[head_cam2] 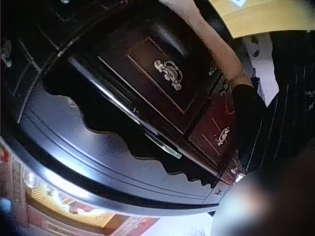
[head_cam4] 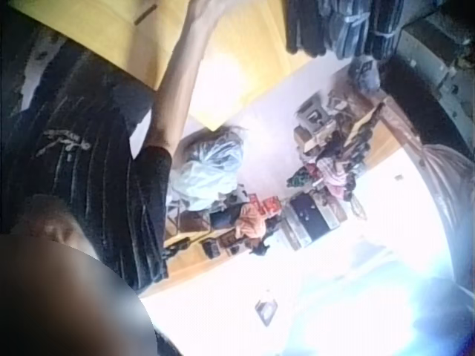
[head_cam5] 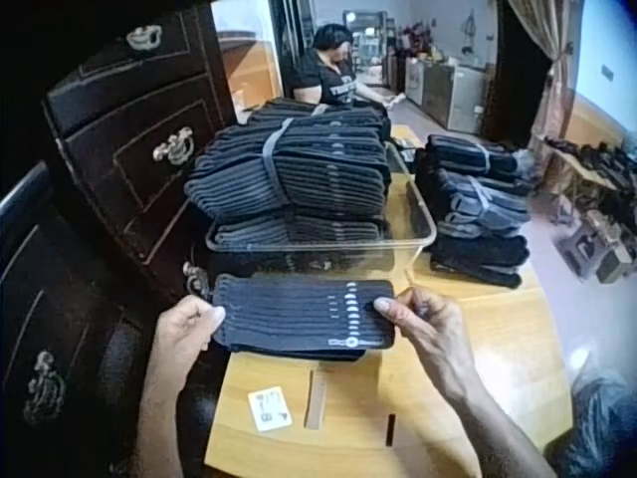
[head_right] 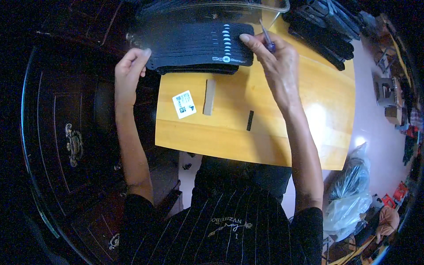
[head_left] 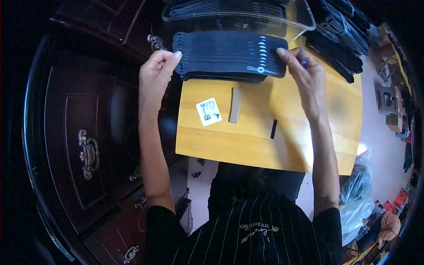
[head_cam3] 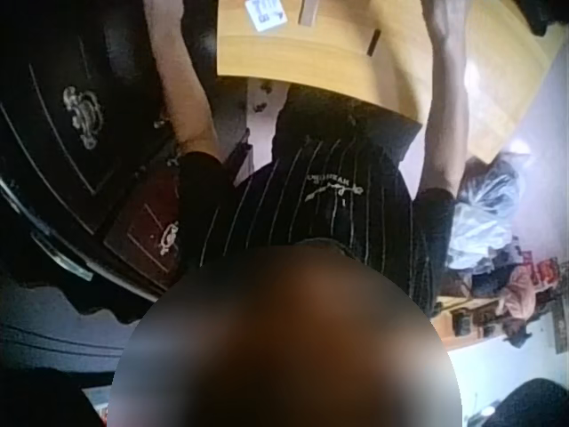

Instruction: Tooling and organizing leather or synthetic straps for assembly in a workshop environment.

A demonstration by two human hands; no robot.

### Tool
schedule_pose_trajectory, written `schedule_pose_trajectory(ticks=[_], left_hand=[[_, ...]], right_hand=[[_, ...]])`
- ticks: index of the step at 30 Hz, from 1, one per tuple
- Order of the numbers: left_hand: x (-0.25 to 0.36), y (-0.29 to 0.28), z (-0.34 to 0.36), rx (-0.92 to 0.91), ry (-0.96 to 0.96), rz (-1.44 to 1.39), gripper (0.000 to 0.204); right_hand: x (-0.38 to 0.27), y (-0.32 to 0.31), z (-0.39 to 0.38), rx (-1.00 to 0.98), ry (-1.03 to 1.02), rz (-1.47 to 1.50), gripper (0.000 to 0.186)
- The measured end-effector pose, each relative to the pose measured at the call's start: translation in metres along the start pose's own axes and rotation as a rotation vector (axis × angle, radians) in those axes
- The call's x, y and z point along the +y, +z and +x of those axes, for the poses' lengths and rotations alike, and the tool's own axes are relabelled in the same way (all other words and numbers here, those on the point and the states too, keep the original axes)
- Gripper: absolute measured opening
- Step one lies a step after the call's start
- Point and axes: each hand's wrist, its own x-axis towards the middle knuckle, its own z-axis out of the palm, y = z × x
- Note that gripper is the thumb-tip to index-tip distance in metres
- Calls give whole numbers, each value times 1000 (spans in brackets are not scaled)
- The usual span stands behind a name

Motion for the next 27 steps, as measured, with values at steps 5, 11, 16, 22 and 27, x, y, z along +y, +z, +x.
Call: schedule_pose_trajectory(ticks=[5, 11, 16, 22, 27], left_hand=[[-17, 6, 11, 56, 0, 178, 24], [-24, 7, 19, 65, 57, 265, 25], [-32, 2, 21, 55, 127, 327, 25], [-42, 6, 23, 27, 149, 341, 21], [-37, 10, 17, 54, -53, 271, 20]], right_hand=[[30, 15, 19, -14, -20, -125, 39], [39, 19, 24, -20, -7, -239, 43], [47, 25, 25, -66, 10, -222, 46], [64, 23, 29, -80, -43, -263, 50], [52, 22, 23, -72, -18, -216, 51]])
